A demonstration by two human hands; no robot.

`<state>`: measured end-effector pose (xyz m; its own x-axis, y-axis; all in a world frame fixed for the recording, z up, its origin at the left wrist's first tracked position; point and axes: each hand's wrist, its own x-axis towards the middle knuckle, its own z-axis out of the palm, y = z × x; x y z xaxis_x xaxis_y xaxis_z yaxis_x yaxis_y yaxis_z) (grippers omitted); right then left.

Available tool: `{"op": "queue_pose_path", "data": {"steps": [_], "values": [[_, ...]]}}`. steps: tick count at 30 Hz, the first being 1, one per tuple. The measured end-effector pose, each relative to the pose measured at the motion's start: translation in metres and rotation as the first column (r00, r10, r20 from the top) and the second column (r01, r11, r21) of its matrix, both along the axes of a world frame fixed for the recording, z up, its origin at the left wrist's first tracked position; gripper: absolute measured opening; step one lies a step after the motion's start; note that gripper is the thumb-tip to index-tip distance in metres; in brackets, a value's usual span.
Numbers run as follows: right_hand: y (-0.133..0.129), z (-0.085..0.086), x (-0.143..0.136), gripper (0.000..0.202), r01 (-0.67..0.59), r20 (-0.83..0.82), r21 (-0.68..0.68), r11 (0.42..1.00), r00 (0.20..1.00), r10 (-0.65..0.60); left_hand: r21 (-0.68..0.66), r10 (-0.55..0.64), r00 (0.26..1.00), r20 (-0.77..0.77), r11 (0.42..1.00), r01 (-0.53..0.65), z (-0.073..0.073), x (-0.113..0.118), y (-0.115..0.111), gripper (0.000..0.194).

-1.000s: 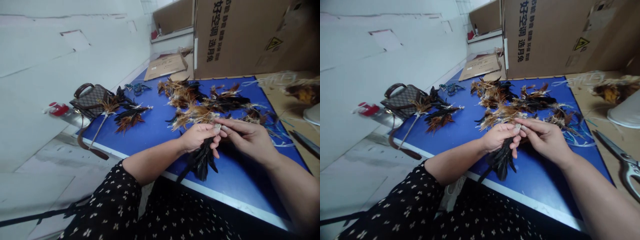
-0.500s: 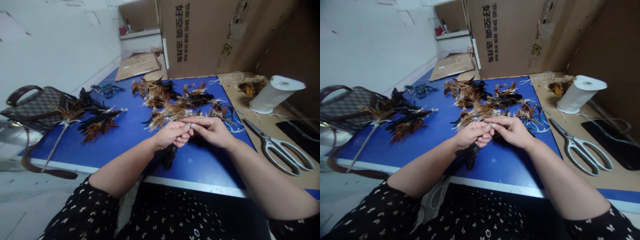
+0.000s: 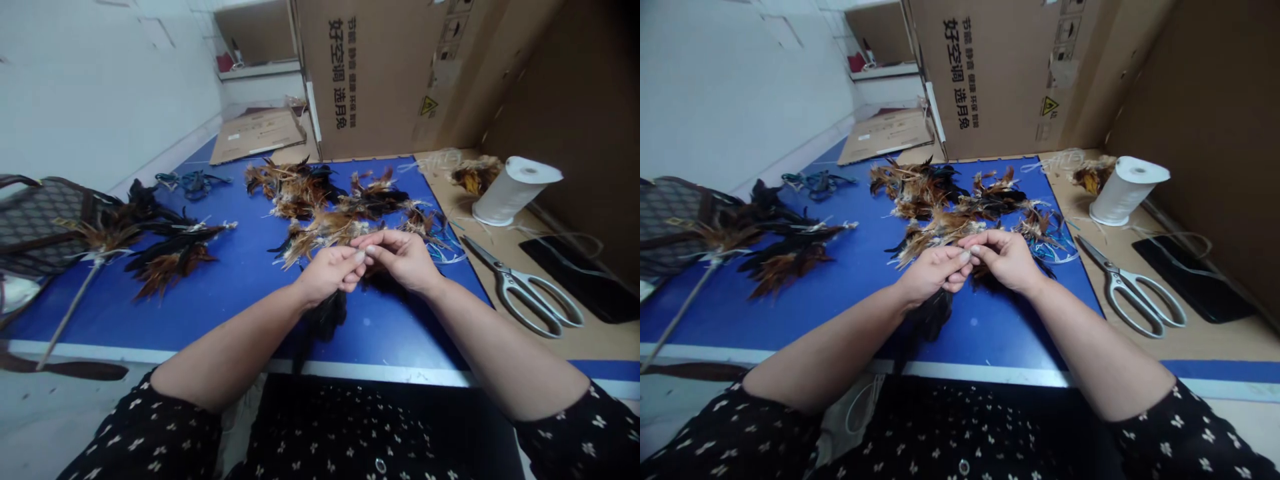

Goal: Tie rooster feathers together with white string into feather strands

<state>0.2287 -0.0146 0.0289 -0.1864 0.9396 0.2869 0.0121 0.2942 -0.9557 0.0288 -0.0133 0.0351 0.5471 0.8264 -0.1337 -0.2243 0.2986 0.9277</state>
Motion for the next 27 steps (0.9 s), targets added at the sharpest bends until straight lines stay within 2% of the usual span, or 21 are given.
{"op": "queue_pose_path", "data": {"steps": [5,8,12,18,23,27], "values": [[-0.001,0.002,0.005,0.032,0.117,0.131,0.126,0.985,0.982,-0.134,-0.007,0.015,0.999,0.052,1.0,-0.015,0.002,0.002,0.001,0.049],[0.0,-0.001,0.008,0.033,0.077,0.171,0.186,0.98,0.979,-0.11,-0.018,0.021,0.995,0.097,1.0,-0.02,0.006,0.002,0.001,0.039],[0.005,-0.008,0.009,0.033,0.028,0.2,0.221,0.975,0.977,-0.074,-0.046,0.026,0.997,0.076,0.999,-0.022,0.007,0.002,0.003,0.032],[0.006,-0.01,0.006,0.031,0.022,0.258,0.244,0.969,0.962,-0.087,-0.002,0.01,0.998,0.058,1.0,-0.01,0.003,-0.001,0.002,0.046],[0.003,-0.007,0.004,0.032,-0.034,0.301,0.269,0.963,0.952,-0.05,0.018,-0.004,1.0,0.025,1.0,0.004,0.002,-0.003,0.0,0.052],[0.0,-0.004,0.001,0.043,0.008,0.308,0.315,0.949,0.945,-0.11,0.049,0.009,0.997,0.081,0.999,-0.013,0.004,0.0,-0.003,0.057]]}}
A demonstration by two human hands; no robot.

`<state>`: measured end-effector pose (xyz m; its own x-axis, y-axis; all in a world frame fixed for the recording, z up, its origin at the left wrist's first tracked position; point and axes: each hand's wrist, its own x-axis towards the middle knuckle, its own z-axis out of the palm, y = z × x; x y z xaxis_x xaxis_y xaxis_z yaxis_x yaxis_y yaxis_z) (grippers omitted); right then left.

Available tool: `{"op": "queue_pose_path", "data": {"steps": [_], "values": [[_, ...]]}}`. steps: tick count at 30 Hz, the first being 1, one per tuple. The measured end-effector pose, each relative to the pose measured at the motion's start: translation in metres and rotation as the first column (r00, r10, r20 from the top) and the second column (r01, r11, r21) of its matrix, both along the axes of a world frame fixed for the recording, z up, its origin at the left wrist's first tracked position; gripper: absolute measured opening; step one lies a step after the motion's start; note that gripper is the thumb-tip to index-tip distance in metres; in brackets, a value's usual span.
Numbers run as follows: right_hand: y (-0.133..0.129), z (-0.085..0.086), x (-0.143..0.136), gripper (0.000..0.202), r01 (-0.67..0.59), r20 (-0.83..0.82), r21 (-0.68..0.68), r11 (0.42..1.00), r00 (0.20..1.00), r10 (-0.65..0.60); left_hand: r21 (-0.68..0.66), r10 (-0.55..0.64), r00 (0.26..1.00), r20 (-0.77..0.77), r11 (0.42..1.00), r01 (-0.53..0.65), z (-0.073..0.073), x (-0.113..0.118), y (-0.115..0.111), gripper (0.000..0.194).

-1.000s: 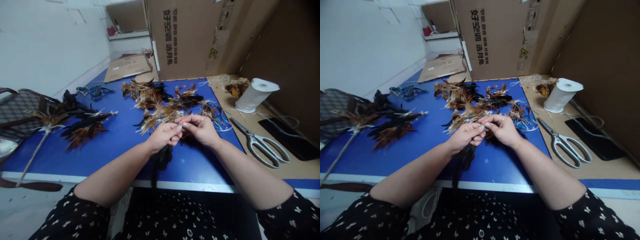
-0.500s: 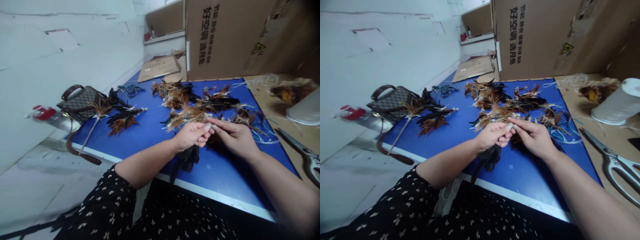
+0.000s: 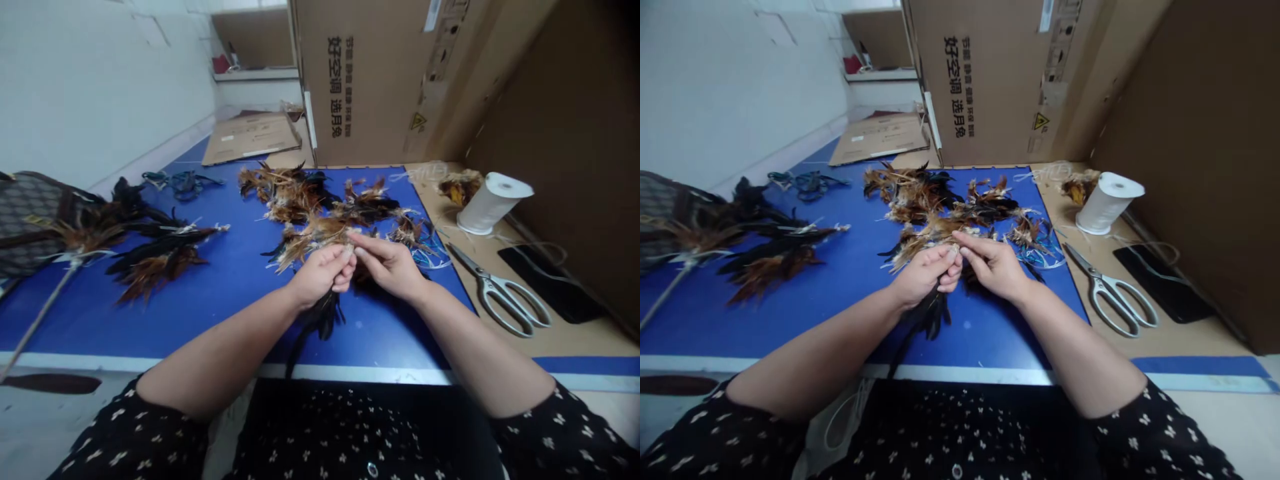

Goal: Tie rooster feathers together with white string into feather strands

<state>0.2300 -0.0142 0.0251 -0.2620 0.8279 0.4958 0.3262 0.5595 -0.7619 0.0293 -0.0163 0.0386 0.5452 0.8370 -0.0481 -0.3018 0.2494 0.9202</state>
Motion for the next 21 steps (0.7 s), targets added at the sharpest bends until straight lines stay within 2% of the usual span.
{"op": "queue_pose_path", "data": {"steps": [2,4,7,8,9,10,11,13,15,16,18,21], "values": [[0.001,0.006,0.007,0.048,0.115,0.056,0.015,0.993,0.992,-0.116,0.006,0.033,0.999,0.031,0.999,-0.033,0.0,0.003,-0.003,0.057],[0.005,0.017,0.024,0.043,0.247,0.138,0.031,0.968,0.958,-0.249,0.002,0.06,0.997,0.039,0.998,-0.06,0.001,0.005,-0.005,0.056],[0.012,0.04,0.076,0.024,0.363,0.256,0.023,0.931,0.898,-0.357,-0.029,0.046,0.999,0.028,0.999,-0.045,0.002,0.006,-0.008,0.056],[0.014,0.047,0.099,0.018,0.426,0.329,0.006,0.904,0.853,-0.405,-0.056,0.031,0.999,0.027,0.998,-0.03,0.003,0.005,-0.009,0.055],[0.015,0.054,0.122,0.015,0.552,0.495,-0.024,0.834,0.731,-0.47,-0.088,0.016,0.999,0.03,0.996,-0.013,0.004,0.004,-0.009,0.054],[0.015,0.06,0.146,0.01,0.636,0.56,-0.032,0.771,0.65,-0.513,-0.122,0.004,0.999,0.036,0.993,0.001,0.005,0.003,-0.01,0.052],[0.014,0.064,0.169,0.008,0.697,0.598,-0.038,0.716,0.59,-0.542,-0.156,-0.006,0.999,0.042,0.988,0.012,0.006,0.003,-0.01,0.051],[0.012,0.068,0.209,0.017,0.795,0.662,-0.056,0.605,0.483,-0.574,-0.202,-0.009,0.998,0.057,0.979,0.02,0.008,0.003,-0.012,0.049],[0.011,0.066,0.238,0.018,0.864,0.691,-0.06,0.5,0.397,-0.604,-0.216,0.004,0.997,0.073,0.976,0.012,0.009,0.004,-0.014,0.049],[0.011,0.064,0.248,0.018,0.889,0.698,-0.062,0.454,0.364,-0.617,-0.213,0.01,0.997,0.08,0.977,0.007,0.009,0.005,-0.015,0.049],[0.013,0.057,0.26,0.02,0.914,0.697,-0.077,0.398,0.335,-0.634,-0.194,0.015,0.995,0.096,0.981,0.004,0.01,0.007,-0.018,0.052],[0.017,0.051,0.266,0.025,0.923,0.667,-0.109,0.37,0.344,-0.661,-0.146,0.009,0.994,0.113,0.989,0.008,0.012,0.009,-0.02,0.061]]}}
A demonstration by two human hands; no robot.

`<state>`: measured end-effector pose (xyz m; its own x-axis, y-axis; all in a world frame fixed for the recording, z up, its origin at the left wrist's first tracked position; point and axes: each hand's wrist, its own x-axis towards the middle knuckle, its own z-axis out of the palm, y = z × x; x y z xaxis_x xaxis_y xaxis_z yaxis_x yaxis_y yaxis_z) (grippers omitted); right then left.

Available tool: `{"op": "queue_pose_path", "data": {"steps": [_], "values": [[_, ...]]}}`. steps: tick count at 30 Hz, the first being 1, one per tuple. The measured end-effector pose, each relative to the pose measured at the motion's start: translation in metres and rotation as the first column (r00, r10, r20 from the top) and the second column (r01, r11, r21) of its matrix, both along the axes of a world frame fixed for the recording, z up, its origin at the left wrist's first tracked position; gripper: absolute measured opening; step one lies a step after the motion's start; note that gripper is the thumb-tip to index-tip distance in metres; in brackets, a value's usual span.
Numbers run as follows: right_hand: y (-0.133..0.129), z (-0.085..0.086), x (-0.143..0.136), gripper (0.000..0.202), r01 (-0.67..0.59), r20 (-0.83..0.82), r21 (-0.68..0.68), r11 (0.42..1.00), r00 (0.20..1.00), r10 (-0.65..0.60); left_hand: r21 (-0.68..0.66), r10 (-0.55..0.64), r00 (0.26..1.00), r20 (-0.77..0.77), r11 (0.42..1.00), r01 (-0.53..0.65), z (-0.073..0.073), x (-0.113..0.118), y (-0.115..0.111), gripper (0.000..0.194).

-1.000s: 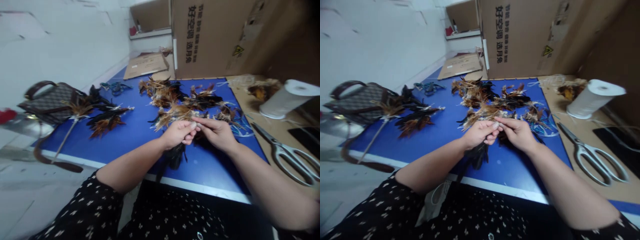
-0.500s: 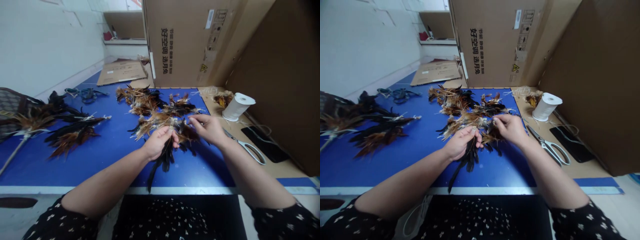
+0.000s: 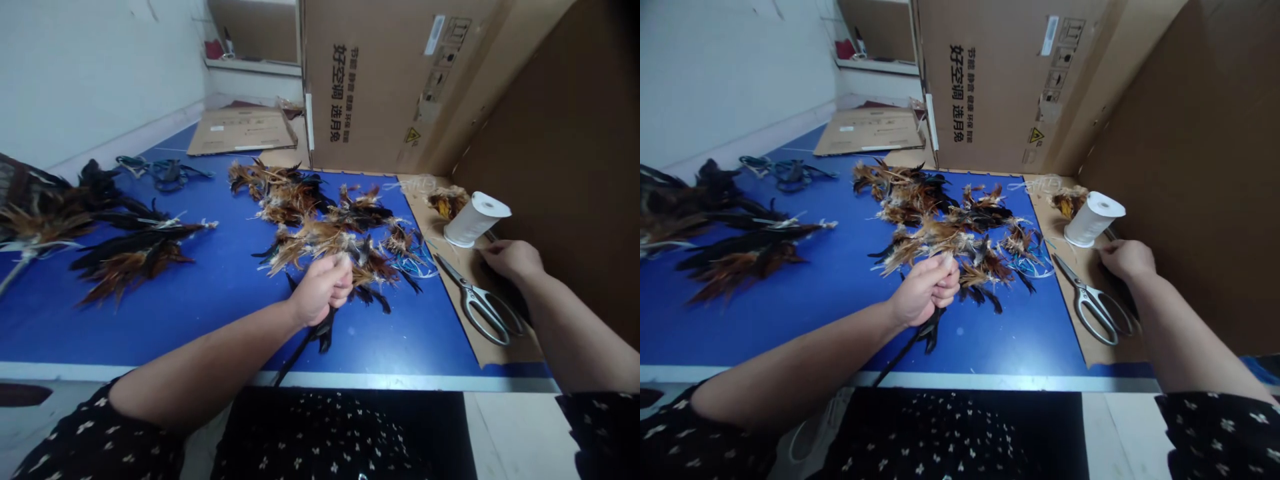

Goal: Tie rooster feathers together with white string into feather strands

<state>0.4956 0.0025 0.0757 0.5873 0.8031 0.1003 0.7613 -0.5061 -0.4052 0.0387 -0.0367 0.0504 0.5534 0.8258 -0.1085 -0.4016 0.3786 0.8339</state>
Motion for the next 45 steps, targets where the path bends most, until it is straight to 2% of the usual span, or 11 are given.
{"op": "queue_pose_path", "data": {"steps": [4,7,9,11,13,17,21,27,32,41,45], "values": [[-0.007,0.004,-0.014,0.027,-0.011,-0.103,0.098,0.995,0.994,0.021,0.032,0.114,0.993,-0.033,0.993,-0.113,-0.002,0.001,0.001,0.062],[-0.022,0.008,-0.047,0.016,-0.106,-0.244,0.207,0.972,0.957,0.157,0.02,0.203,0.974,-0.099,0.979,-0.203,-0.007,0.002,0.004,0.055],[-0.029,0.007,-0.082,0.029,-0.214,-0.351,0.297,0.931,0.882,0.314,0.011,0.241,0.959,-0.151,0.97,-0.243,-0.011,0.004,0.006,0.048],[-0.031,0.002,-0.124,0.049,-0.305,-0.451,0.398,0.866,0.757,0.473,0.005,0.275,0.941,-0.197,0.96,-0.28,-0.013,0.006,0.008,0.038],[-0.03,-0.005,-0.168,0.052,-0.365,-0.522,0.484,0.795,0.609,0.597,0.0,0.291,0.933,-0.212,0.955,-0.298,-0.014,0.008,0.009,0.031],[-0.018,-0.021,-0.238,0.044,-0.455,-0.597,0.524,0.72,0.408,0.691,-0.02,0.333,0.935,-0.123,0.941,-0.338,-0.01,0.007,0.013,0.033],[-0.006,-0.032,-0.267,0.039,-0.498,-0.619,0.537,0.681,0.315,0.719,-0.005,0.399,0.917,-0.017,0.917,-0.399,-0.006,0.002,0.02,0.034],[-0.008,-0.037,-0.271,0.044,-0.504,-0.581,0.538,0.675,0.358,0.731,0.019,0.393,0.919,-0.032,0.92,-0.393,-0.009,-0.001,0.024,0.039],[-0.016,-0.038,-0.265,0.051,-0.483,-0.578,0.516,0.708,0.413,0.704,0.014,0.379,0.925,-0.036,0.925,-0.379,-0.009,0.001,0.024,0.023],[-0.023,-0.047,-0.261,0.042,-0.579,-0.36,0.563,0.589,0.47,0.806,0.012,0.291,0.949,-0.121,0.957,-0.291,-0.012,0.005,0.023,0.027],[-0.023,-0.051,-0.263,0.042,-0.628,-0.324,0.521,0.578,0.481,0.814,0.016,0.263,0.96,-0.099,0.965,-0.263,-0.015,0.004,0.022,0.022]]}}
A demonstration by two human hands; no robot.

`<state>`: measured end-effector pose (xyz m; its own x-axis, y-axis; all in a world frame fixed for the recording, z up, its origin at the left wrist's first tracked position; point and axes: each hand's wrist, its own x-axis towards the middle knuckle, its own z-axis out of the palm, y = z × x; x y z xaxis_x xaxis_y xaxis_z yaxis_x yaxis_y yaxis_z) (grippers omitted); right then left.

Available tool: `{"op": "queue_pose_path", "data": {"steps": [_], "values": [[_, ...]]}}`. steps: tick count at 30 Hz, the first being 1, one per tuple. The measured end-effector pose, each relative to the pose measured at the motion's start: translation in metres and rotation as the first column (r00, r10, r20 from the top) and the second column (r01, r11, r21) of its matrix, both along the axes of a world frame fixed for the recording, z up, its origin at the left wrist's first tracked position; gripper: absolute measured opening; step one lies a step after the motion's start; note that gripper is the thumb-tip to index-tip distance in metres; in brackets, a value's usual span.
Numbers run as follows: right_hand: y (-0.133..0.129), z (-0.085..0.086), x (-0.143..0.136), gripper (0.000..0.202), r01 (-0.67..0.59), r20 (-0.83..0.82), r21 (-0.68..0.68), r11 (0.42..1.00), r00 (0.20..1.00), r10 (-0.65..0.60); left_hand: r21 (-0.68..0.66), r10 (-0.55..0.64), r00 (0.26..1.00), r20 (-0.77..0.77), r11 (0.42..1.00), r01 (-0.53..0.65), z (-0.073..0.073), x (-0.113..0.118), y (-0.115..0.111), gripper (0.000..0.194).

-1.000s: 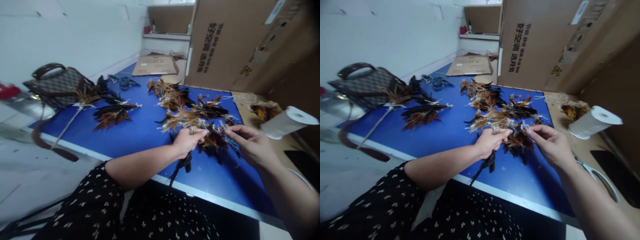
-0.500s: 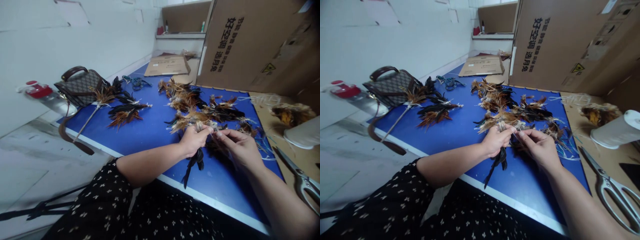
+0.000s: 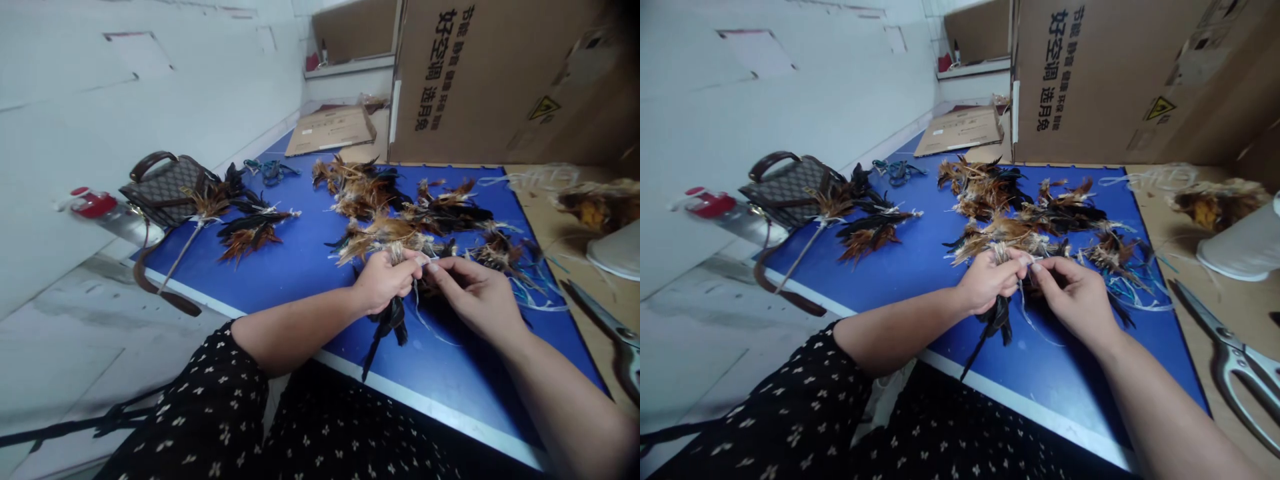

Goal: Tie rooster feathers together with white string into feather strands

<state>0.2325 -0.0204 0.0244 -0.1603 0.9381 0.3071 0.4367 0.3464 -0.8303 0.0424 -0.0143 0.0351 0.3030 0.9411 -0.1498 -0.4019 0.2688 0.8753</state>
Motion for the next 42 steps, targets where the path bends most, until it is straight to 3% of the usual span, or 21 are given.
{"op": "queue_pose_path", "data": {"steps": [12,18,27,31,34,38,42], "values": [[0.001,-0.002,-0.003,0.033,-0.019,0.019,0.055,0.998,1.0,0.018,0.02,0.035,0.999,-0.024,0.999,-0.034,-0.008,0.0,0.001,0.04],[0.0,-0.004,-0.004,0.028,0.058,-0.104,0.082,0.995,0.993,-0.049,0.007,0.044,0.998,-0.051,0.999,-0.044,-0.004,0.0,0.0,0.036],[0.001,-0.005,-0.004,0.014,0.091,0.019,0.235,0.968,0.995,-0.098,0.005,-0.003,0.998,-0.062,1.0,0.004,0.001,-0.004,-0.001,0.037],[0.004,-0.001,0.0,0.011,-0.031,0.086,0.361,0.932,0.996,0.0,0.01,-0.02,0.999,-0.037,1.0,0.02,-0.003,-0.005,0.0,0.042],[0.008,0.0,0.006,0.012,-0.125,0.083,0.313,0.942,0.991,0.104,0.015,-0.042,0.999,-0.027,0.999,0.042,-0.007,-0.006,0.002,0.046],[0.011,0.004,0.013,0.032,-0.207,0.118,0.27,0.94,0.976,0.181,0.028,-0.042,0.996,-0.073,0.999,0.045,-0.007,-0.008,0.002,0.042],[0.011,0.013,0.014,0.025,-0.264,0.146,0.282,0.922,0.962,0.23,0.032,-0.057,0.99,-0.127,0.998,0.062,-0.002,-0.008,0.001,0.04]]}}
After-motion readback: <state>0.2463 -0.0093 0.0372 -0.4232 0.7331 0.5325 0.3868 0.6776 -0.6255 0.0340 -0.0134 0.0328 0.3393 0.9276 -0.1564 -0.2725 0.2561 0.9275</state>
